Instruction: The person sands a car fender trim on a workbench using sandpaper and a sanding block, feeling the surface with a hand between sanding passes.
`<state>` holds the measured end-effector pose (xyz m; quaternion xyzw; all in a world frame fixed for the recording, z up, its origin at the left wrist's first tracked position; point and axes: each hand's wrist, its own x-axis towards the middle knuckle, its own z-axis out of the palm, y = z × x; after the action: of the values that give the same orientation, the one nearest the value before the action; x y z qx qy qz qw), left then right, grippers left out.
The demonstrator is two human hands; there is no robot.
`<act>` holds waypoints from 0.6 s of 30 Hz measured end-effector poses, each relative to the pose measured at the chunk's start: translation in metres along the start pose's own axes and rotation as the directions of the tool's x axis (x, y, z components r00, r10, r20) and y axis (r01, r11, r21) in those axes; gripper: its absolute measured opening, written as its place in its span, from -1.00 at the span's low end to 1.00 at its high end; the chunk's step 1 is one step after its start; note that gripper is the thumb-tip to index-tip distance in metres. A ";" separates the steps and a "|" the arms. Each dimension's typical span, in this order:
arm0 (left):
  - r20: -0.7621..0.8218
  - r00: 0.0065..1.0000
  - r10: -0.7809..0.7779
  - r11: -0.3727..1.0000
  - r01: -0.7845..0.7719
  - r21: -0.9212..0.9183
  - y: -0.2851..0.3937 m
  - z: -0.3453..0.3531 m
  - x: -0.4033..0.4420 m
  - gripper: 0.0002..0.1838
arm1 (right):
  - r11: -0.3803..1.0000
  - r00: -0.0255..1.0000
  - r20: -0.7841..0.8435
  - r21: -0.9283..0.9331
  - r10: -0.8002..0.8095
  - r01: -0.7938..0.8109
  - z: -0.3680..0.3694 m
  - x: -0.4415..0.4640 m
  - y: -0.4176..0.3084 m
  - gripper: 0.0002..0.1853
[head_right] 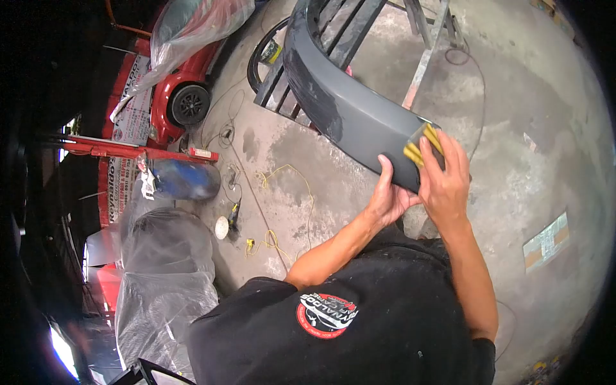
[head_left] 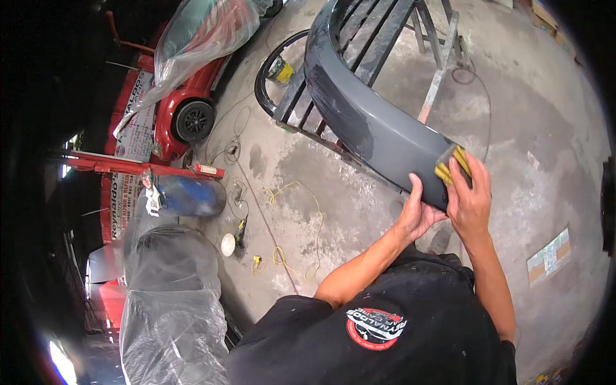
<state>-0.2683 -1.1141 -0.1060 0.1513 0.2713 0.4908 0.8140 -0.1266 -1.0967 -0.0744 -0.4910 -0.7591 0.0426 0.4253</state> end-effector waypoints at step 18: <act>0.061 0.998 0.019 0.998 -0.022 0.054 0.013 -0.005 0.010 -0.05 | 1.000 0.999 0.040 0.004 -0.028 0.028 0.002 -0.035 0.013 -0.51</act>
<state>-0.2763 -1.0993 -0.1062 0.1911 0.2584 0.4867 0.8123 -0.1130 -1.1165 -0.1030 -0.4787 -0.7740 0.0478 0.4116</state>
